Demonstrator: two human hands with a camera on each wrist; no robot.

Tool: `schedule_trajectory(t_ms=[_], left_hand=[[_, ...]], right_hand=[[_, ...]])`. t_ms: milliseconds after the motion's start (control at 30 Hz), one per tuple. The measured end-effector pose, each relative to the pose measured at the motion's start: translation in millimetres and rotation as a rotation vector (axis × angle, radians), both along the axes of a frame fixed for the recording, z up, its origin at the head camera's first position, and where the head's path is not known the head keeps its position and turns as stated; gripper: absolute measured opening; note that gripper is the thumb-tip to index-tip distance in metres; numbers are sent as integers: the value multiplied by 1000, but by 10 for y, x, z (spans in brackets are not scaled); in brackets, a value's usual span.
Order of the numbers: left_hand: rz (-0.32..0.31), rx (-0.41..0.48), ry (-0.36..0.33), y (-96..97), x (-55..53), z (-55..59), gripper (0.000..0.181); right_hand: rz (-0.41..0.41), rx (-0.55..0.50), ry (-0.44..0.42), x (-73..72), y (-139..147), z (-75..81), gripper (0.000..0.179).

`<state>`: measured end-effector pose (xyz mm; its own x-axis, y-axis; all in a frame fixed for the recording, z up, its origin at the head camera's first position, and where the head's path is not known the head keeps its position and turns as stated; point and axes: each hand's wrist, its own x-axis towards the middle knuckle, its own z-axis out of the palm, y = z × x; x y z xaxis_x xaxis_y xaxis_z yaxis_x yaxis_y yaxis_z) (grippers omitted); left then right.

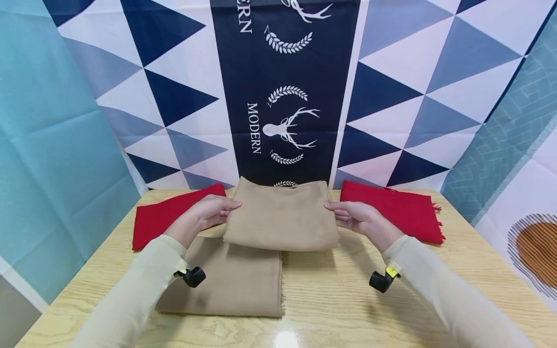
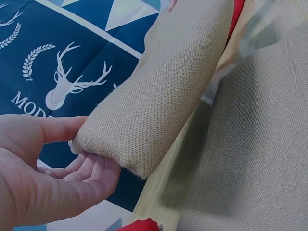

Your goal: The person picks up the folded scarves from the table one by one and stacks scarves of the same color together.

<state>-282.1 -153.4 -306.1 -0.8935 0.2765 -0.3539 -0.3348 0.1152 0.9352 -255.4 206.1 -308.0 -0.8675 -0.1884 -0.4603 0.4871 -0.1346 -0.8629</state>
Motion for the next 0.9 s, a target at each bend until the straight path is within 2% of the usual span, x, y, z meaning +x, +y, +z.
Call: schedule_trajectory(t_ms=[333,667,900], left_hand=[[-25,3,10,-46,56,-17,35],[-26,-28,31,-127,85,-7,32],[-27,-18,33,-155,80,0,33]], right_hand=[[14,-30,6,23,-27,1,7],[9,-38,-7,11,-79,5,8],[31,-49,9,3,-120,6,6]])
